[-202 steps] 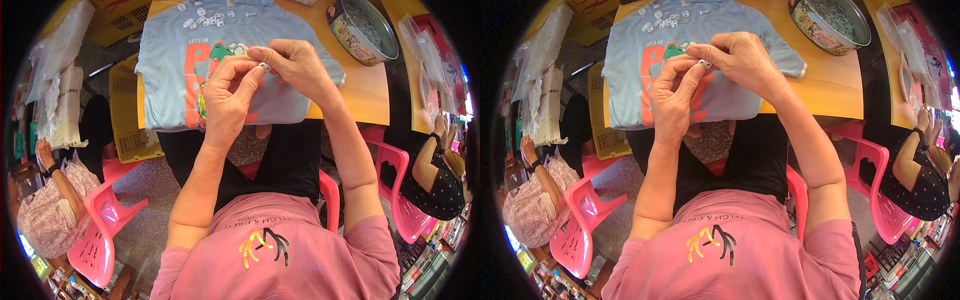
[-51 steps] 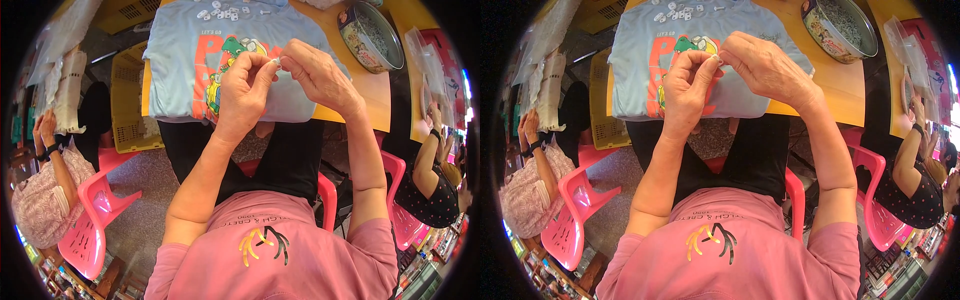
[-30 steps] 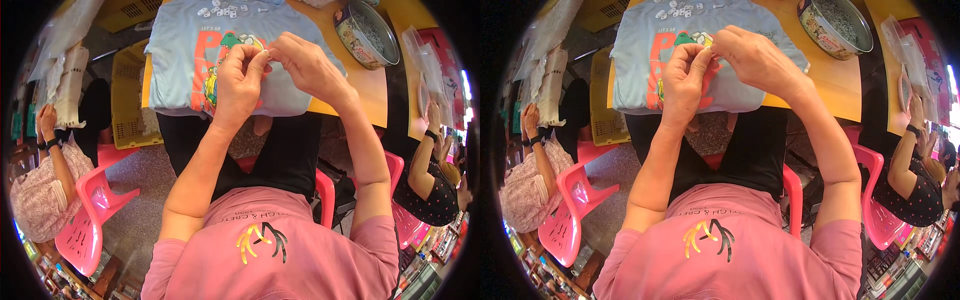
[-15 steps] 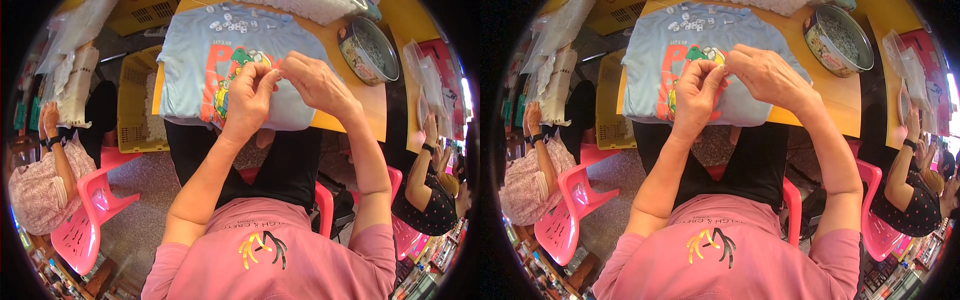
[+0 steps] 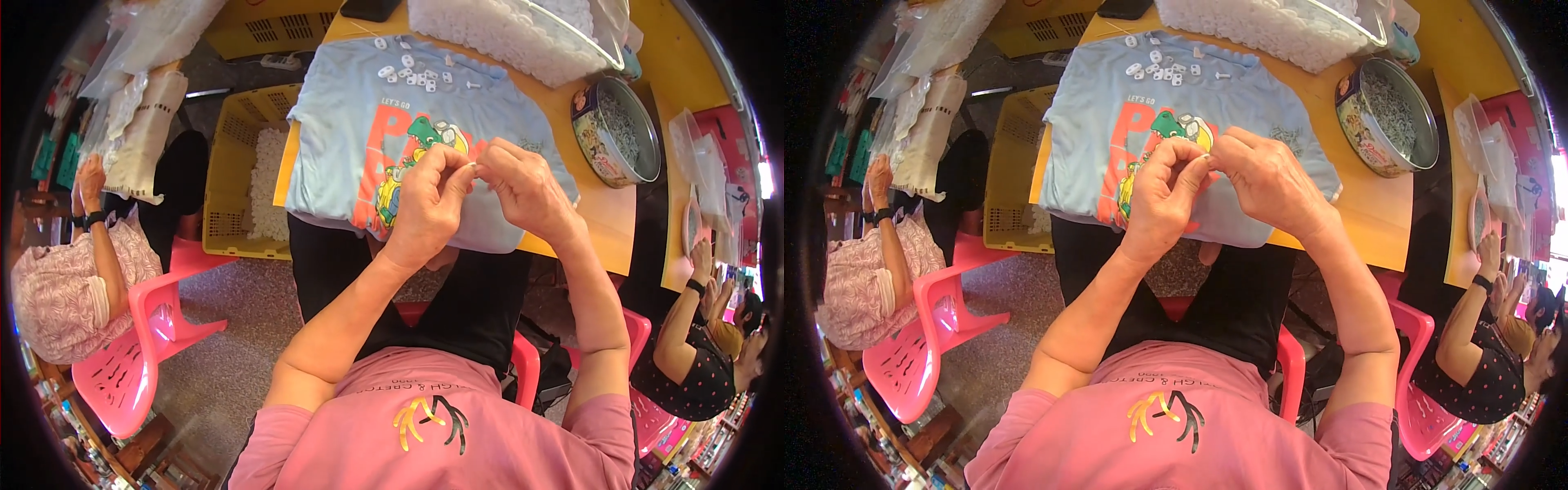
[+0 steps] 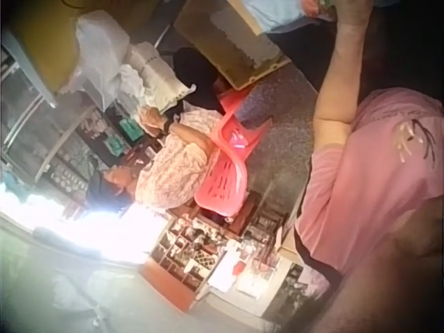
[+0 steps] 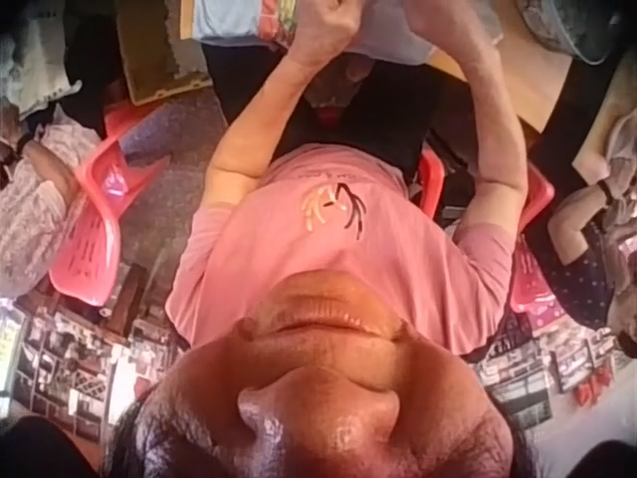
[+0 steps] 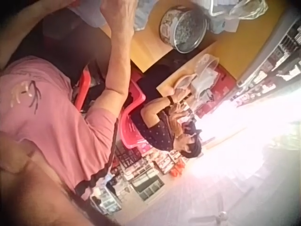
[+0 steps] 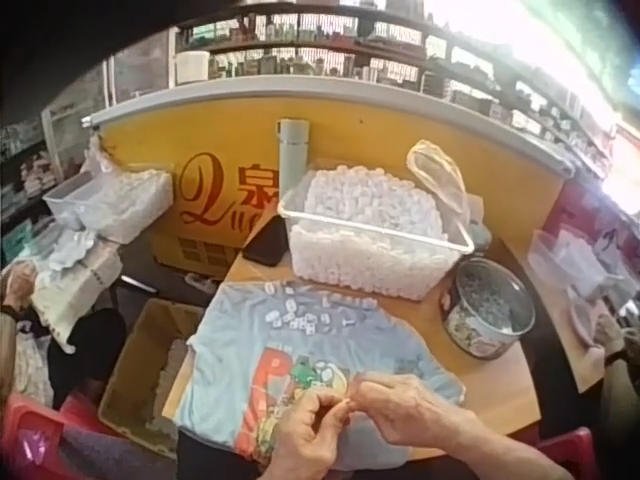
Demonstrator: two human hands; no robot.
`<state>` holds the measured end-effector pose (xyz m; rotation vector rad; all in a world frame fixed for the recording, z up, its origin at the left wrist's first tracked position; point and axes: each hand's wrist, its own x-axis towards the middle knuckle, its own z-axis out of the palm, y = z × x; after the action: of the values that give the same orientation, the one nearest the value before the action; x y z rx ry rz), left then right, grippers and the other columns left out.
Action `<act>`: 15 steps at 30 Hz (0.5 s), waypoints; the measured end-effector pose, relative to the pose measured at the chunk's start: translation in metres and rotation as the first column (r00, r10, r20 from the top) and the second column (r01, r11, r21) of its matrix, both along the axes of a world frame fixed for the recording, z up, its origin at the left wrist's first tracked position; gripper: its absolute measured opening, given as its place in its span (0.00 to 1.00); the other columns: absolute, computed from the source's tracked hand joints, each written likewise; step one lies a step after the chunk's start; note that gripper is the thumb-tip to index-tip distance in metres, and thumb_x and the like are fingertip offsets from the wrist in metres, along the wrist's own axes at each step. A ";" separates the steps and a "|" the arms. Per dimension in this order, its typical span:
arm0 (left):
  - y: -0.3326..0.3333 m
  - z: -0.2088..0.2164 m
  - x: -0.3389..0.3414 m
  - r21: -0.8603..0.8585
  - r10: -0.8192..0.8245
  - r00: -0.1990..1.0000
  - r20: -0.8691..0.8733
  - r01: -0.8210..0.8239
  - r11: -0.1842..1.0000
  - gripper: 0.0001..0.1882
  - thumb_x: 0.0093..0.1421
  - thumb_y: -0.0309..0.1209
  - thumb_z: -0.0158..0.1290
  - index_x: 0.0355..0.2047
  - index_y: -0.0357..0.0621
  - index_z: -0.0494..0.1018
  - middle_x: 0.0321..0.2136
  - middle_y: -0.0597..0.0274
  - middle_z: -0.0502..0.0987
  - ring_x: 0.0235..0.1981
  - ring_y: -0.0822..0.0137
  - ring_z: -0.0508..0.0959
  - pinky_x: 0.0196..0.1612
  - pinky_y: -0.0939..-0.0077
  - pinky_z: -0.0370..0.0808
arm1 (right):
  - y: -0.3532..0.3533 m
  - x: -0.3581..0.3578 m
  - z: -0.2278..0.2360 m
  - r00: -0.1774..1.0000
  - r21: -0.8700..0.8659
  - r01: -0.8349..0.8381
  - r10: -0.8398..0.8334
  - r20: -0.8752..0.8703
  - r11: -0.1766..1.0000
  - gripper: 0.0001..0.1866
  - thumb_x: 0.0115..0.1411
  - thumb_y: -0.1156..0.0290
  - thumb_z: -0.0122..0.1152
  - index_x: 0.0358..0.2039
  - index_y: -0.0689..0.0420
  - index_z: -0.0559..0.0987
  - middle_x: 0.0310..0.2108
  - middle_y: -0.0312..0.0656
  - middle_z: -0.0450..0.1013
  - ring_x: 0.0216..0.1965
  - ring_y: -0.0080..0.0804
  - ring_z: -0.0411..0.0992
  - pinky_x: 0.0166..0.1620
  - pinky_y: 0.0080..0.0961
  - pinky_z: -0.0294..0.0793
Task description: Attaching small white plastic snaps or buttons to a light blue t-shirt at a workstation.
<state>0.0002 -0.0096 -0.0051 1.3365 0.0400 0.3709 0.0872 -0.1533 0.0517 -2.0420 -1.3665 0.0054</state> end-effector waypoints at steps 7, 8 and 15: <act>0.003 0.003 0.000 -0.279 -0.052 0.997 -0.052 0.035 0.960 0.06 0.68 0.29 0.52 0.38 0.39 0.69 0.32 0.67 0.74 0.33 0.78 0.74 0.37 0.83 0.73 | 0.009 0.026 0.032 0.976 -0.147 -0.072 0.040 -0.212 0.987 0.09 0.64 0.72 0.56 0.32 0.65 0.75 0.24 0.44 0.72 0.25 0.32 0.71 0.31 0.27 0.71; 0.002 0.001 0.000 -0.281 -0.048 0.998 -0.049 0.032 0.959 0.06 0.68 0.29 0.52 0.38 0.39 0.69 0.32 0.67 0.74 0.33 0.78 0.74 0.37 0.83 0.73 | 0.018 0.033 0.038 0.967 -0.155 0.004 -0.043 -0.250 0.988 0.09 0.64 0.71 0.57 0.33 0.66 0.76 0.24 0.43 0.72 0.25 0.31 0.71 0.31 0.27 0.71; -0.001 0.004 0.001 -0.322 -0.023 0.999 -0.027 0.013 0.947 0.06 0.68 0.29 0.51 0.39 0.40 0.68 0.32 0.67 0.73 0.34 0.79 0.74 0.39 0.81 0.75 | 0.108 0.101 0.012 0.995 -0.142 -0.001 0.015 0.097 0.990 0.09 0.61 0.69 0.59 0.37 0.61 0.79 0.28 0.45 0.75 0.31 0.39 0.73 0.36 0.32 0.72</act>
<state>0.0010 -0.0105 -0.0011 1.0180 0.1097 0.3134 0.1887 -0.0454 0.0636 -2.1800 -1.4712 0.0066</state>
